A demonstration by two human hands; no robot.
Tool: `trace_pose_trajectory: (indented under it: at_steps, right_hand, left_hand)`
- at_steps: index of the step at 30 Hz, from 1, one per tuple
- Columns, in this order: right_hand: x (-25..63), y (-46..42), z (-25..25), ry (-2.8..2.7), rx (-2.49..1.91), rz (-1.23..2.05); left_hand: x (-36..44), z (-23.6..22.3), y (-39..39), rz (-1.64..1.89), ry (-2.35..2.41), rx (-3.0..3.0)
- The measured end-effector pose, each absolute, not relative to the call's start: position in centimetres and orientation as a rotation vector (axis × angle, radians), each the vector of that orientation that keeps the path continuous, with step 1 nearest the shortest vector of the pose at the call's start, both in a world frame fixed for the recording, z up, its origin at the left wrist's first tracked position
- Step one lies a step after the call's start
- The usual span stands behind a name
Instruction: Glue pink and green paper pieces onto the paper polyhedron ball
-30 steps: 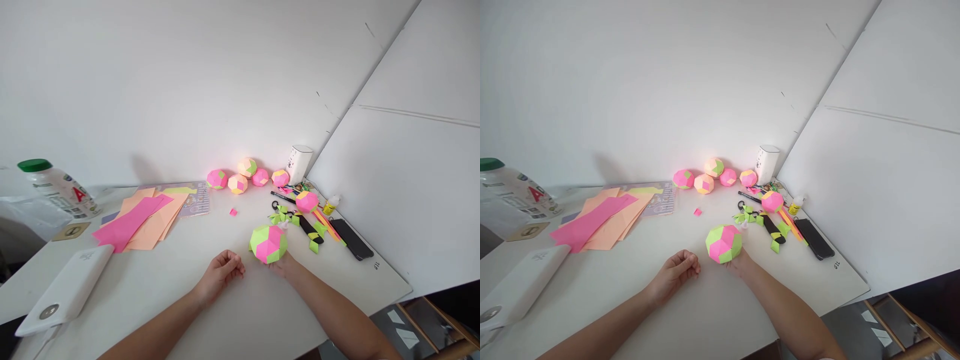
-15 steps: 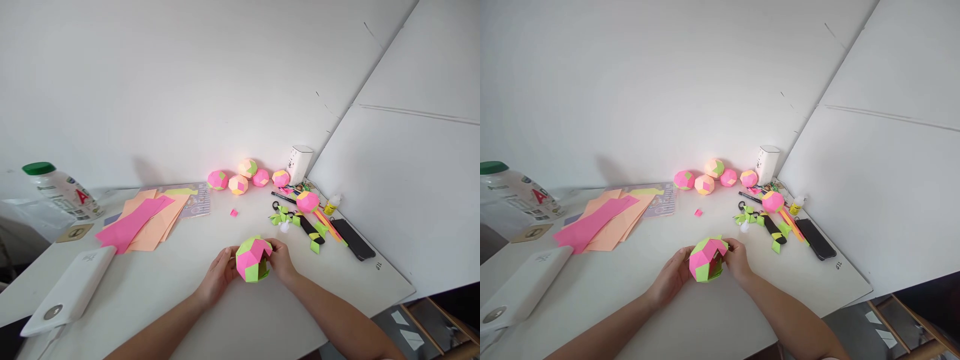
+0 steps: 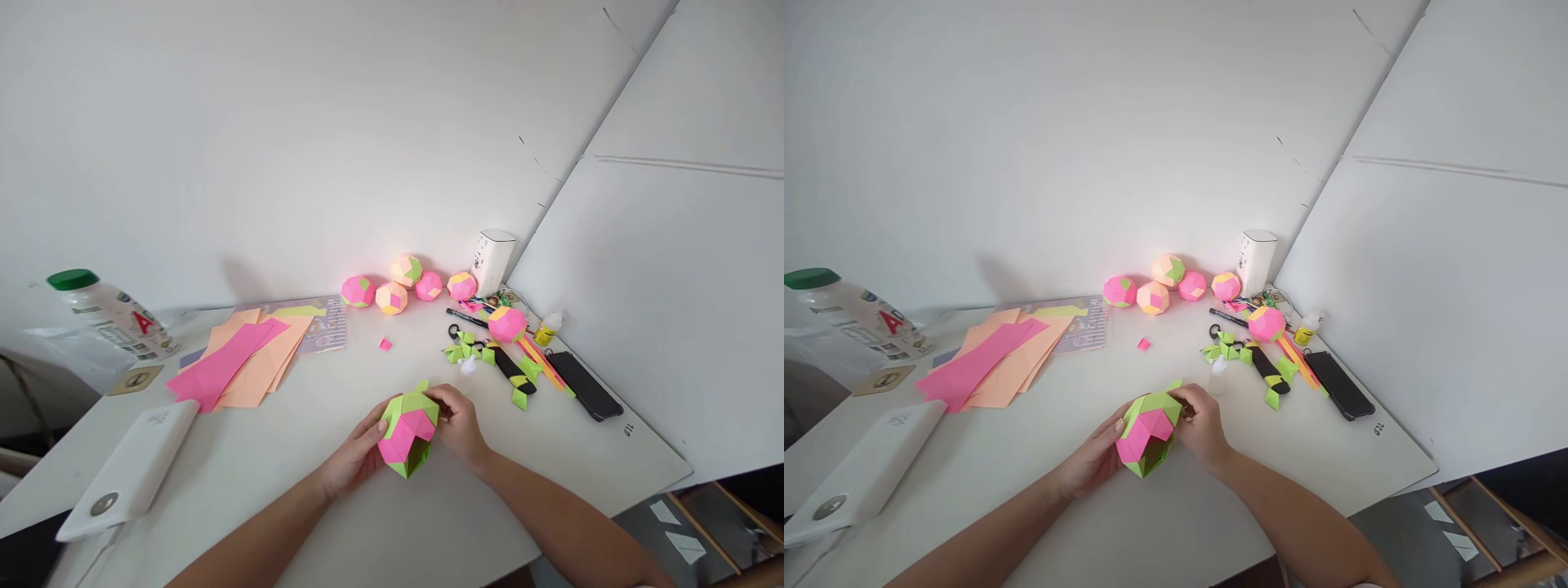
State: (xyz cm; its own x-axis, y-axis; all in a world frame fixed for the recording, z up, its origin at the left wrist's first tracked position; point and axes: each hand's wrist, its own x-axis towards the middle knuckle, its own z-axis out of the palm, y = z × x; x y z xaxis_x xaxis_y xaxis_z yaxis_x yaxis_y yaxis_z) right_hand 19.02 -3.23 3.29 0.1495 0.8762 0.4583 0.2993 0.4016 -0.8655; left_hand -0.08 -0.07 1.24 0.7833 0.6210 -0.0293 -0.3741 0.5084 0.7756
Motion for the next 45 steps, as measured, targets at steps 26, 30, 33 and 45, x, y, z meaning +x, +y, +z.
trace_pose_trajectory:
  at_steps: [26, 30, 33, 45]
  right_hand:
    - [20.1, -3.5, 5.1, -1.883, -0.867, -0.076]
    - [20.2, -3.4, 5.1, -1.884, -0.868, -0.123]
    - [20.2, -3.3, 5.2, -1.882, -0.862, -0.110]
    - [20.1, -3.7, 5.5, -1.874, -0.813, -0.198]
  left_hand:
    - [0.3, 1.3, -0.4, 0.786, 0.424, 0.839]
    - [0.4, 1.4, -0.5, 0.770, 0.420, 0.861]
    - [0.3, 1.7, -0.5, 0.758, 0.417, 0.867]
    - [0.1, 1.4, -0.4, 0.714, 0.341, 0.945]
